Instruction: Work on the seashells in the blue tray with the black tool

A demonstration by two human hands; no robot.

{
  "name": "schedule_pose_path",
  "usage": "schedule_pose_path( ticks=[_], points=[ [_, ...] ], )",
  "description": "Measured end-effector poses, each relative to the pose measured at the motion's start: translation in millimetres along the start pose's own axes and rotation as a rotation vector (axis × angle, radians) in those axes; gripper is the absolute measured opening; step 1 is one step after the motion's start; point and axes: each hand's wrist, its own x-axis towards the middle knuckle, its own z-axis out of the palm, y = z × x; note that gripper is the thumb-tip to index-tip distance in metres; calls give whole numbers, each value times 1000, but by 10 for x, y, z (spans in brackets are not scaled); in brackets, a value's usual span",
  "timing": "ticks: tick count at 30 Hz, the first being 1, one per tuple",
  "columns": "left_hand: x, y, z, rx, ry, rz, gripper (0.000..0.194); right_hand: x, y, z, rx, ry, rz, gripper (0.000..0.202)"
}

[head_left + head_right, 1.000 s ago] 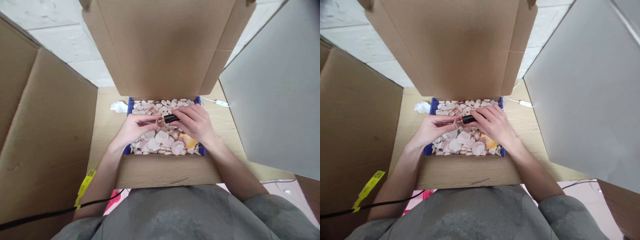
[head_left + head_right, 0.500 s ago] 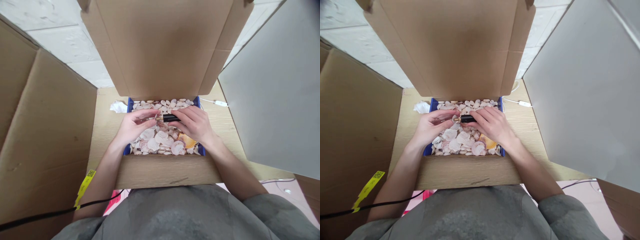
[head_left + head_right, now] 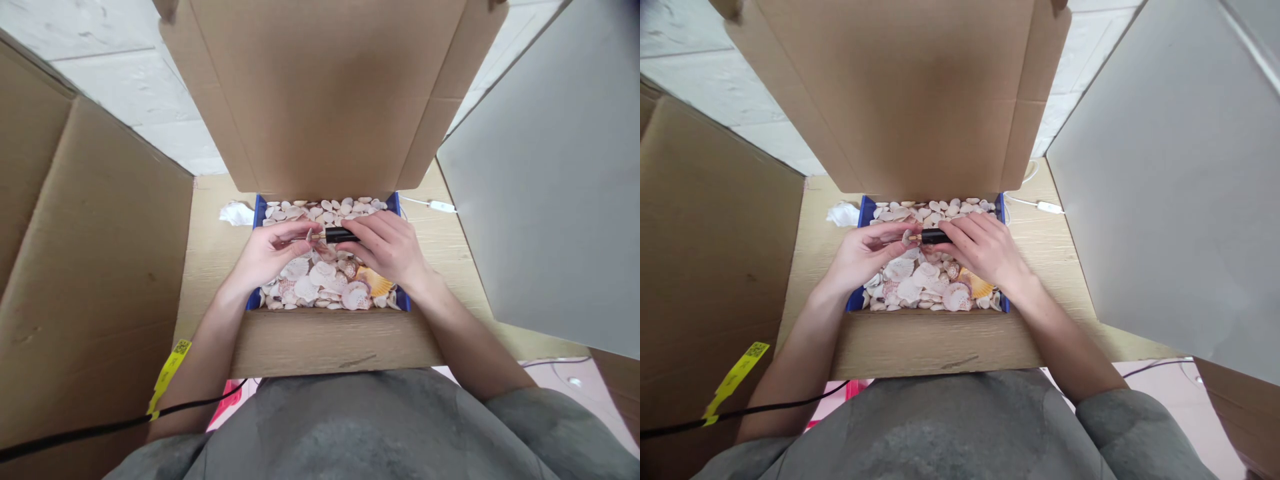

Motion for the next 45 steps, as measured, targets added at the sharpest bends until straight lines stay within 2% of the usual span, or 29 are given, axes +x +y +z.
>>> schedule_pose_path(
  ticks=[6, 9, 13, 27, 35, 41, 45],
  points=[
    [35, -31, -4, -148, 118, 23, 26, -10, 19, 14, -28, 40, 60, 32],
    [43, -46, -21, -229, 136, 35, 25, -13, 23, 20, -25, 31, 77, 32],
    [39, -53, -27, -219, 140, 33, 26, -21, 23, 24, -1, 21, 95, 32],
    [10, -26, -24, -211, 104, -8, 29, -78, 60, 50, 47, -13, 174, 35],
    [0, 14, -17, -177, 73, -29, 29, -74, 75, 51, 16, 60, 172, 37],
    [-8, -10, -34, -169, 48, -34, 28, -63, 65, 38, 33, 66, 176, 37],
    [-14, -16, -48, -158, 11, -39, 29, -58, 57, 22, 18, 138, 130, 42]
  ],
)
